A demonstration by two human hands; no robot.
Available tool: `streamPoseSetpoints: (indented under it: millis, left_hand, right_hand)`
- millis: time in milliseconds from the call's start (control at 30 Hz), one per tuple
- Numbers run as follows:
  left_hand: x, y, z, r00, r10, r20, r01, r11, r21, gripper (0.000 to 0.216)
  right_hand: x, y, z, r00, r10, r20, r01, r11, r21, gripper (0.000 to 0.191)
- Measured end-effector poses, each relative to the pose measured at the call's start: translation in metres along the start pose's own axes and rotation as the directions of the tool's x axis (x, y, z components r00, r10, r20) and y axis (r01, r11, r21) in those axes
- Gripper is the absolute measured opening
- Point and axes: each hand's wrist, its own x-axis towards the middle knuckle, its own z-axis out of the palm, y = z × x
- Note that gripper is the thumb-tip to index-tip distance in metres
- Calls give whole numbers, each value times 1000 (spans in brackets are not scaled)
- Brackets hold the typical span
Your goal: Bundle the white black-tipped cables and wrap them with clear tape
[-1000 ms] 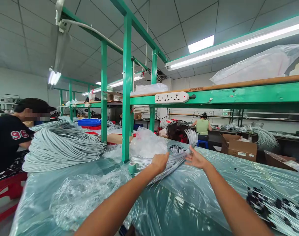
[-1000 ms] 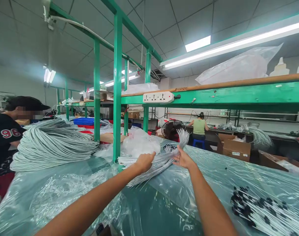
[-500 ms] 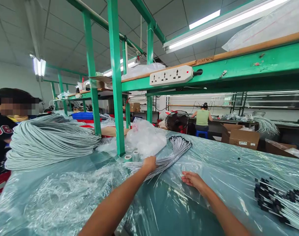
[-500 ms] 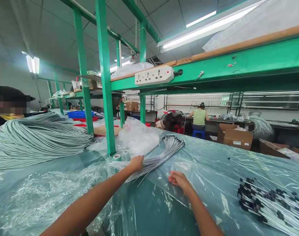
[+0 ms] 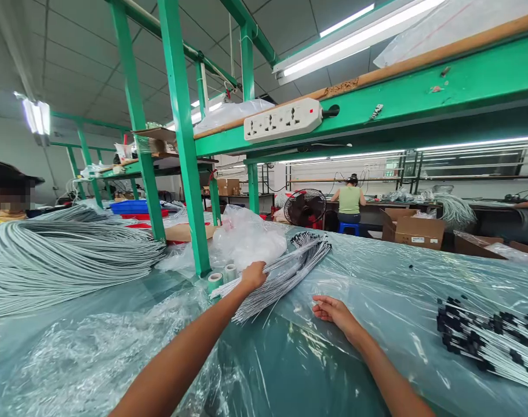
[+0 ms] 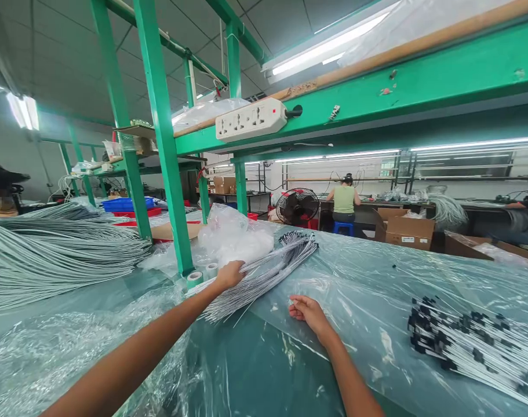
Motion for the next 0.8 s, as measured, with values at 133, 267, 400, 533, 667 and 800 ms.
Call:
streamPoseSetpoints:
  millis: [133, 267, 400, 533, 667, 800]
  left_hand:
    - [-9, 8, 10, 994, 35, 102, -40, 998, 46, 33]
    - [-7, 12, 5, 969, 66, 238, -90, 992, 89, 31]
    - [8, 19, -13, 918, 83, 387, -129, 987, 94, 27]
    - [20, 41, -14, 950, 69, 306, -106, 988, 108, 34]
    - [27, 67, 5, 982, 80, 172, -98, 991, 95, 34]
    - [36, 89, 27, 996, 76, 43, -79, 995, 64, 33]
  right_hand:
    - [1, 2, 2, 1000, -27, -13, 27, 1000, -6, 22]
    - [2, 3, 4, 998, -60, -26, 59, 998, -23, 22]
    - [1, 6, 7, 994, -99, -38, 98, 994, -44, 20]
    - [0, 9, 11, 989, -138, -51, 135, 989, -51, 20]
    - [-1, 11, 13, 981, -183, -64, 180, 983, -45, 21]
    - [0, 12, 13, 973, -223, -66, 221, 974, -45, 23]
